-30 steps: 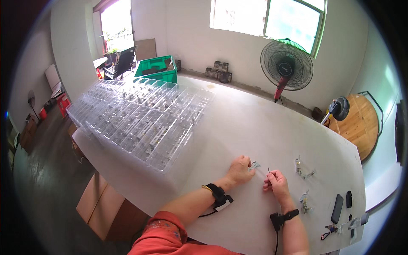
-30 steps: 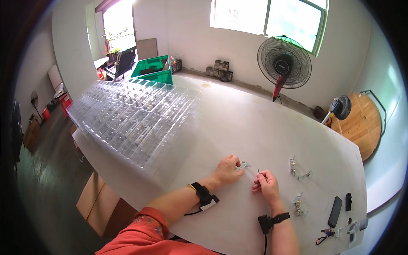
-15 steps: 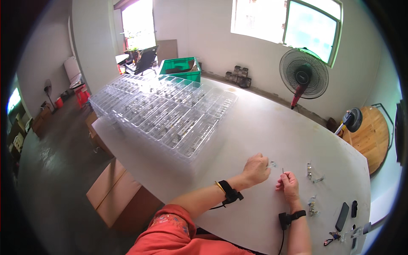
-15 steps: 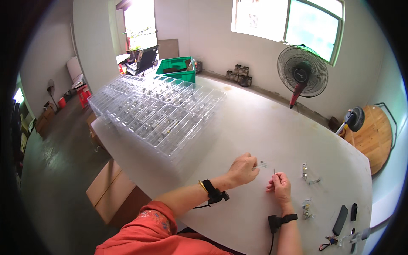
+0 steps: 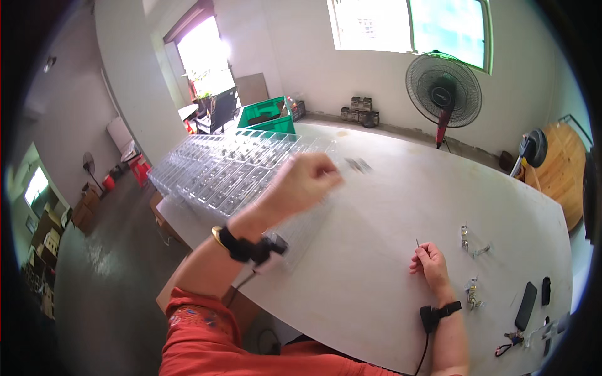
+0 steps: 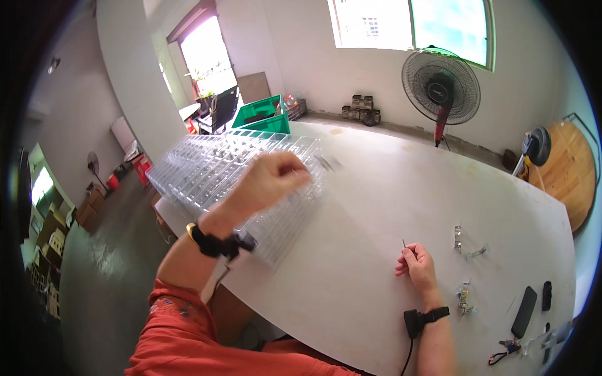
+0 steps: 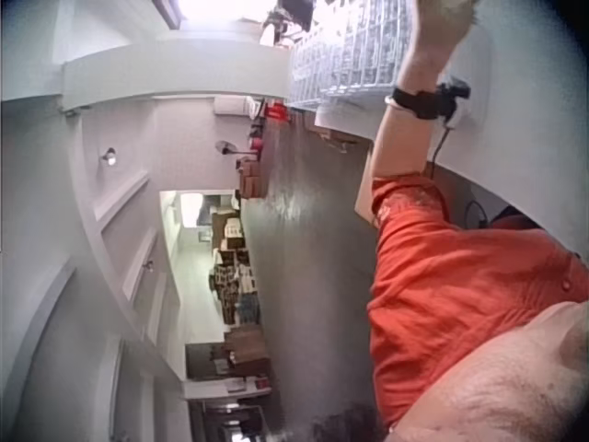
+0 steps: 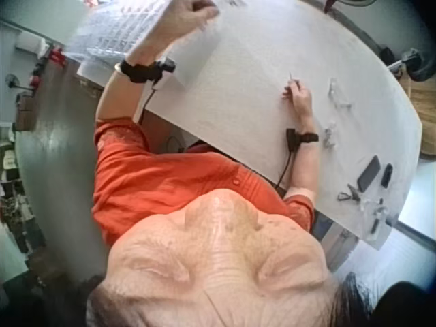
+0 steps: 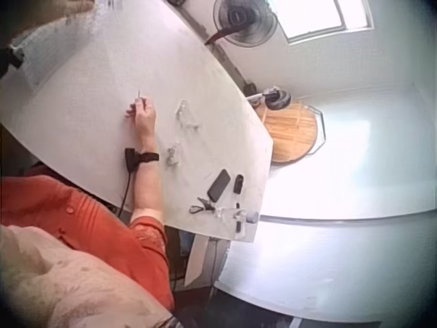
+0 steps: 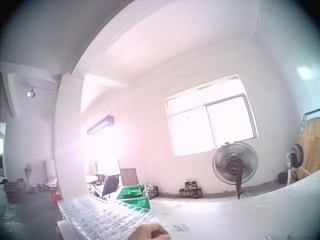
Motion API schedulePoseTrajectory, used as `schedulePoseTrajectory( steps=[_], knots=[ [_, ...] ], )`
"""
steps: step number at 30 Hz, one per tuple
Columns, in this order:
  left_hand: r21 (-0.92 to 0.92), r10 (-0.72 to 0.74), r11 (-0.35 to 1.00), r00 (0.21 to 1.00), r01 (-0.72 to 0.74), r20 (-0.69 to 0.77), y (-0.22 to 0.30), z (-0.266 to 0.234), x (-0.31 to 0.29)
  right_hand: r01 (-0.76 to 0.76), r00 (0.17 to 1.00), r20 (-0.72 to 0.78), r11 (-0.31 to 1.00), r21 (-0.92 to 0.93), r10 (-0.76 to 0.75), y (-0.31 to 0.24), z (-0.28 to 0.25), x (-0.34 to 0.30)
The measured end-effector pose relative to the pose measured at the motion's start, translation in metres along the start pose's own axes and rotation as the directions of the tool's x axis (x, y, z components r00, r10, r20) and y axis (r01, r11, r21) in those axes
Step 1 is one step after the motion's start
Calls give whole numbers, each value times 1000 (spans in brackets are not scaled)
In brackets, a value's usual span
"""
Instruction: Assembling small metal components and placing them into a plastic organizer tray.
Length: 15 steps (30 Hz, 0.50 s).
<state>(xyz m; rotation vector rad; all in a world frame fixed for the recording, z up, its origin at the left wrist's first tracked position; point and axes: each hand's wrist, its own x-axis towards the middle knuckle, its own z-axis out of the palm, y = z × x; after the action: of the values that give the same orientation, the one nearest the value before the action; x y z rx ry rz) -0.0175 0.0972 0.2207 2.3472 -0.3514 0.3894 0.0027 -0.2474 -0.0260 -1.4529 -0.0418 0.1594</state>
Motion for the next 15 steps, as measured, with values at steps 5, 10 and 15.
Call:
schedulePoseTrajectory(
  steps=[5, 10, 15],
  knots=[
    [67, -109, 991, 990, 116, -90, -74, -51, 71, -11, 998, 61, 997, 76, 7, -2, 0, 0],
    [258, -230, 933, 968, 249, -104, -136, -56, 115, -2, 998, 55, 998, 67, -2, -2, -2, -1],
    [361, -291, 878, 949, 316, -122, -169, -46, 128, -11, 998, 67, 997, 72, 6, 0, -2, 2]
  ],
)
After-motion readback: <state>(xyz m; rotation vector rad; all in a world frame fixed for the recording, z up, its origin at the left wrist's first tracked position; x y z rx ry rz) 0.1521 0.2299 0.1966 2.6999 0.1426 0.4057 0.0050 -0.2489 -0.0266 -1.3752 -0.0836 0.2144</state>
